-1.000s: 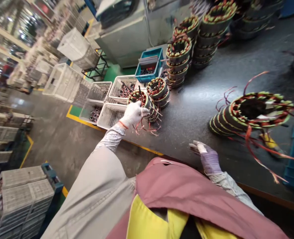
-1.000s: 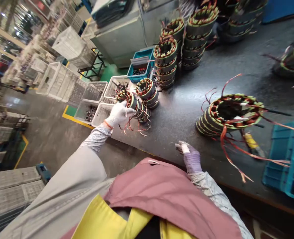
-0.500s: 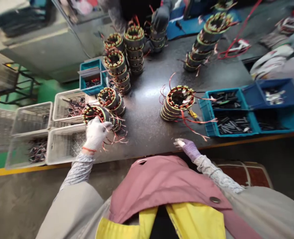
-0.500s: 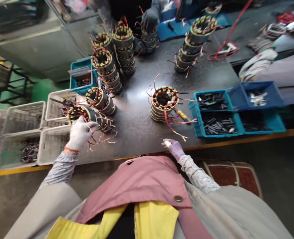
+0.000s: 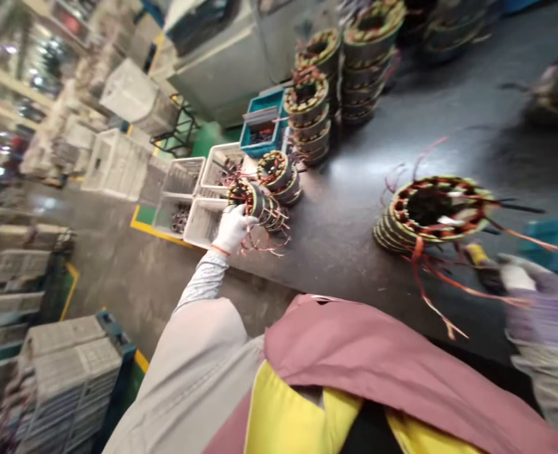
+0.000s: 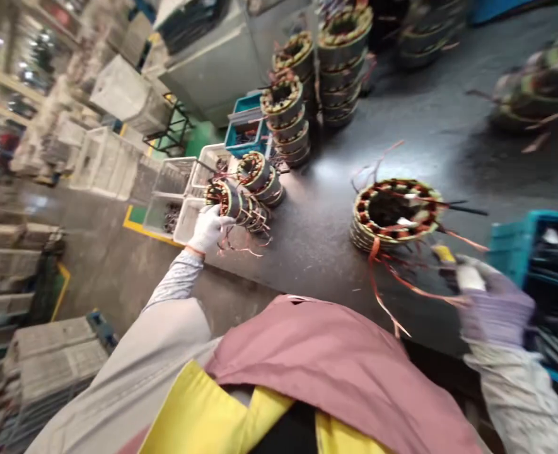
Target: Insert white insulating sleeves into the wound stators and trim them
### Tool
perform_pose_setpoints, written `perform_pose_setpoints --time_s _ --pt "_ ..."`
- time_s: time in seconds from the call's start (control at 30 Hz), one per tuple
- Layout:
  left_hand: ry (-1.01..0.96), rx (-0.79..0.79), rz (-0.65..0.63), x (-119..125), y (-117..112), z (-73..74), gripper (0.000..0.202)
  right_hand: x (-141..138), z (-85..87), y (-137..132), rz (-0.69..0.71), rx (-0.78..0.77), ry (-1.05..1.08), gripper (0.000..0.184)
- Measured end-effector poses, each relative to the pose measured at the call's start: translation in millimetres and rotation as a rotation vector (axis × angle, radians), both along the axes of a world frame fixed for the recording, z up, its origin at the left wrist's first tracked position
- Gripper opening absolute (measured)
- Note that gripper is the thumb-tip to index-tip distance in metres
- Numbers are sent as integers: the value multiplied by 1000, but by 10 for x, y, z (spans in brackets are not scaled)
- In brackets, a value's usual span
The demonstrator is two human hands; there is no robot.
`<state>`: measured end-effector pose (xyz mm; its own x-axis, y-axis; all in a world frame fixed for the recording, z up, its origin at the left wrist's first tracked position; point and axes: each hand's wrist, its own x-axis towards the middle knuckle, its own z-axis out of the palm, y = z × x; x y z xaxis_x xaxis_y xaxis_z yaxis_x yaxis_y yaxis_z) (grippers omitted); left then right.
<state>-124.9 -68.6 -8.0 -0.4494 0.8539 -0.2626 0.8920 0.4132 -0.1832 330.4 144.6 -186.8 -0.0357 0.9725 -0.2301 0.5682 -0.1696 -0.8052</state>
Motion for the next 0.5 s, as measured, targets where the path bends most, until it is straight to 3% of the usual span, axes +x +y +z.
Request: perform_pose_setpoints --time_s 0.13,0.27,0.4,0.5 --pt "30 29 58 9 -53 8 19 -97 55 -18 -98 -219 53 25" --pt "36 150 44 -31 -40 245 18 -208 198 -127 -181 -320 21 28" --pt "17 349 -43 -254 361 394 18 -251 273 -163 -174 -318 -55 27" --pt "-47 260 -102 -423 809 294 20 -197 232 -217 -166 -275 -7 26"
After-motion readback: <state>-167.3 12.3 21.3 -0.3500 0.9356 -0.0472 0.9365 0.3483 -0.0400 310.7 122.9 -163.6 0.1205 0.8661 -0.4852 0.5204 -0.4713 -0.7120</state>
